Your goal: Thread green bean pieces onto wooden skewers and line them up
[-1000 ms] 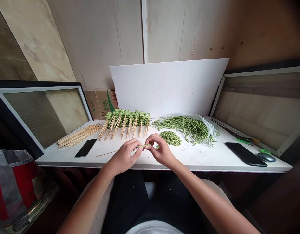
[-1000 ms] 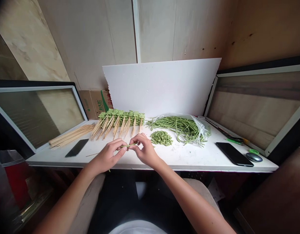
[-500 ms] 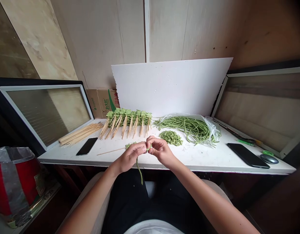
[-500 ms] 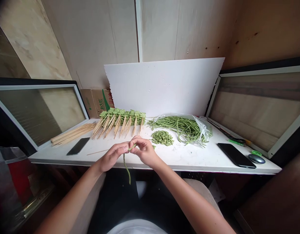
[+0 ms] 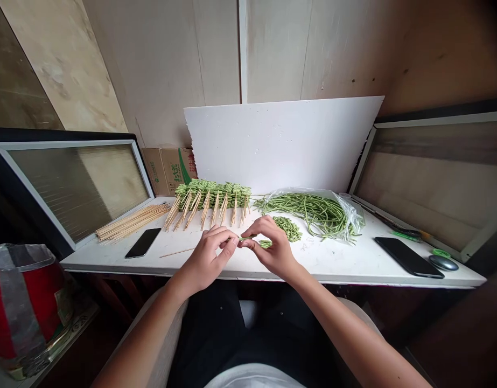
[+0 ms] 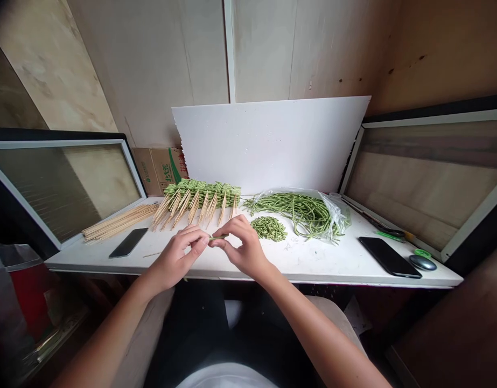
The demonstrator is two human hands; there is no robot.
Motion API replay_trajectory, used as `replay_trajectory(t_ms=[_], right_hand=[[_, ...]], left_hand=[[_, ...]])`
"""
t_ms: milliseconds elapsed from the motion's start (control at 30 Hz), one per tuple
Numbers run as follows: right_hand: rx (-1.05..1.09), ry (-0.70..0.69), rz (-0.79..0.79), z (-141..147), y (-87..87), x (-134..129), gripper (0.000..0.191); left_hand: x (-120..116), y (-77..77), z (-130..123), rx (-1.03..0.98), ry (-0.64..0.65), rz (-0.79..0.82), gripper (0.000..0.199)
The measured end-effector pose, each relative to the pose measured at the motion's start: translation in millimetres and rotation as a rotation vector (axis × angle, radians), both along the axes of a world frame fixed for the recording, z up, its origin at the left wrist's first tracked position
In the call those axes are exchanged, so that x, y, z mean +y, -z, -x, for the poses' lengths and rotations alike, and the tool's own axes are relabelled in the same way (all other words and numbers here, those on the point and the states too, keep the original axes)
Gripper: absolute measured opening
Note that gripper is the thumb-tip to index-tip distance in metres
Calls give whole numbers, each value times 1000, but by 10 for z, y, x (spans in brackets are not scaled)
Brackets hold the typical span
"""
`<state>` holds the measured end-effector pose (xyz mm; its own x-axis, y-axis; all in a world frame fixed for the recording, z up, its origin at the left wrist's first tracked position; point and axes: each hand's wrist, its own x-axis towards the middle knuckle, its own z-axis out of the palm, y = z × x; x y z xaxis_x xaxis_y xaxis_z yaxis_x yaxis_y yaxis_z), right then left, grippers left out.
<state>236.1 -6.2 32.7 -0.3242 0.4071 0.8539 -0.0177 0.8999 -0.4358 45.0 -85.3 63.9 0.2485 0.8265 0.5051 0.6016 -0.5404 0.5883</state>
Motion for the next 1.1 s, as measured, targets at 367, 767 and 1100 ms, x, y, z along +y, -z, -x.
replay_trajectory(t_ms=[367,767,1100], right_hand=[[109,-85,82,14,-24,-116,27],[57,-542,445,15,8,-75,34],[94,-556,507,-65,0,104,34]], left_hand=[[13,80,-16,35,63,-160,24],[26,129,17,-239,333,170,47],[11,35,141,-212,334,221,47]])
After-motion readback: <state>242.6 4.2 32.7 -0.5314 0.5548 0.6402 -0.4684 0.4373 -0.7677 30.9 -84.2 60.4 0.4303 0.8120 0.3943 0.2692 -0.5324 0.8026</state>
